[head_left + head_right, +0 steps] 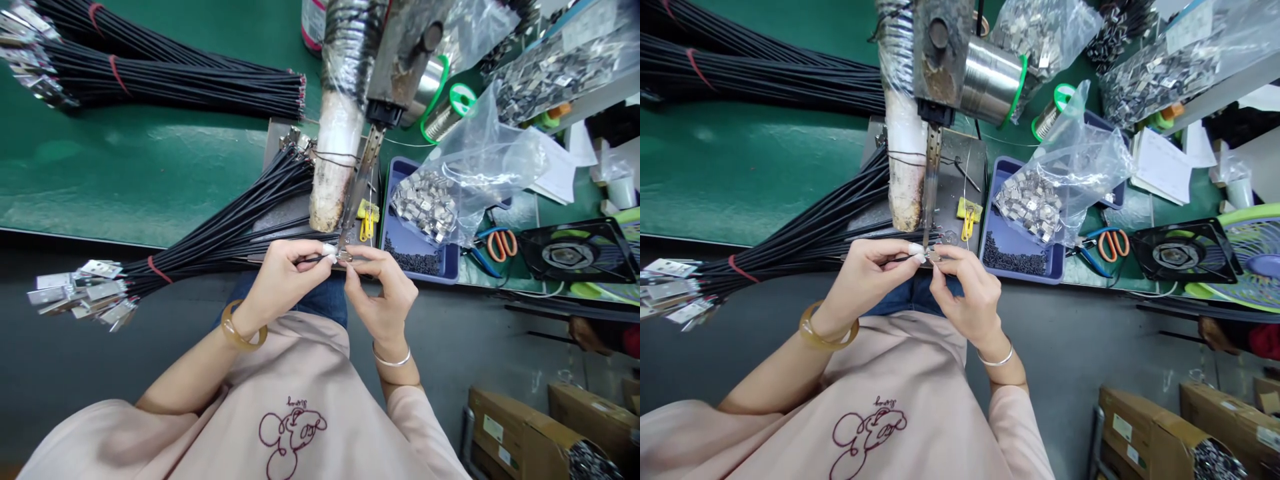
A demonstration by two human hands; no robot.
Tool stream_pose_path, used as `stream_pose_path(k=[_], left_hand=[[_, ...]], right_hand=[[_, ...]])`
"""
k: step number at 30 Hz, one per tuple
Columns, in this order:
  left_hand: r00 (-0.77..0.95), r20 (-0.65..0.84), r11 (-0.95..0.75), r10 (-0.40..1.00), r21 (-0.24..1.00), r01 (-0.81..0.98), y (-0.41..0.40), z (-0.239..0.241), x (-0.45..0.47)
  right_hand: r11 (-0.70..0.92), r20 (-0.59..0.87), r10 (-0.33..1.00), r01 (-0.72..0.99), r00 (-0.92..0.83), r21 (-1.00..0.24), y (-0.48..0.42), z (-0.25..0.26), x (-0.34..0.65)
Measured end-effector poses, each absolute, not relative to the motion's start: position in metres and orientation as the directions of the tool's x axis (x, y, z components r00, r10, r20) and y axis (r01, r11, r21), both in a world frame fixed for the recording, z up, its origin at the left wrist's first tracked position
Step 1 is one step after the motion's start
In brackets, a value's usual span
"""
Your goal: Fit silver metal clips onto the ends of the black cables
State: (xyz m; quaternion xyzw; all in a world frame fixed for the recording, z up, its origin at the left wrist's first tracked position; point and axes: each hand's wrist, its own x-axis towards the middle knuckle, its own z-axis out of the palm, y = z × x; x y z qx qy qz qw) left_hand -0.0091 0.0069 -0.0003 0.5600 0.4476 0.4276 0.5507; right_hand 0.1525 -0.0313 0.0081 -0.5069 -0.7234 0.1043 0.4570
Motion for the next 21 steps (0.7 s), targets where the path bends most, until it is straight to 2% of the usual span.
stream_pose_path(k=[3,5,7,9,11,16,21], left_hand=[[0.205,-0.021,0.015,0.978,0.999,0.030,0.005,0.000,-0.009],[0.178,-0.017,0.016,0.984,1.000,0.011,0.004,0.001,-0.010],[0.186,-0.013,0.019,0.982,0.999,-0.033,0.002,0.003,-0.011],[0.216,-0.014,0.031,0.976,0.997,-0.077,0.001,0.004,-0.011],[0.222,-0.020,0.042,0.975,0.995,-0.093,0.000,0.004,-0.012],[0.182,-0.029,0.035,0.983,0.999,-0.031,0.001,0.000,-0.010],[0.158,-0.021,0.024,0.987,1.000,-0.015,0.002,-0.002,-0.009]], right_hand=[[0.459,0.585,0.810,0.655,-0.031,-0.600,-0.032,0.007,0.150],[0.422,0.548,0.836,0.604,0.029,-0.675,-0.032,0.006,0.149],[0.352,0.442,0.894,0.499,0.071,-0.792,-0.032,0.005,0.149],[0.293,0.352,0.934,0.426,0.066,-0.856,-0.031,0.006,0.150],[0.307,0.365,0.930,0.449,0.046,-0.839,-0.030,0.007,0.151],[0.418,0.506,0.862,0.592,-0.019,-0.689,-0.026,0.007,0.151],[0.456,0.556,0.830,0.635,-0.049,-0.624,-0.021,0.006,0.150]])
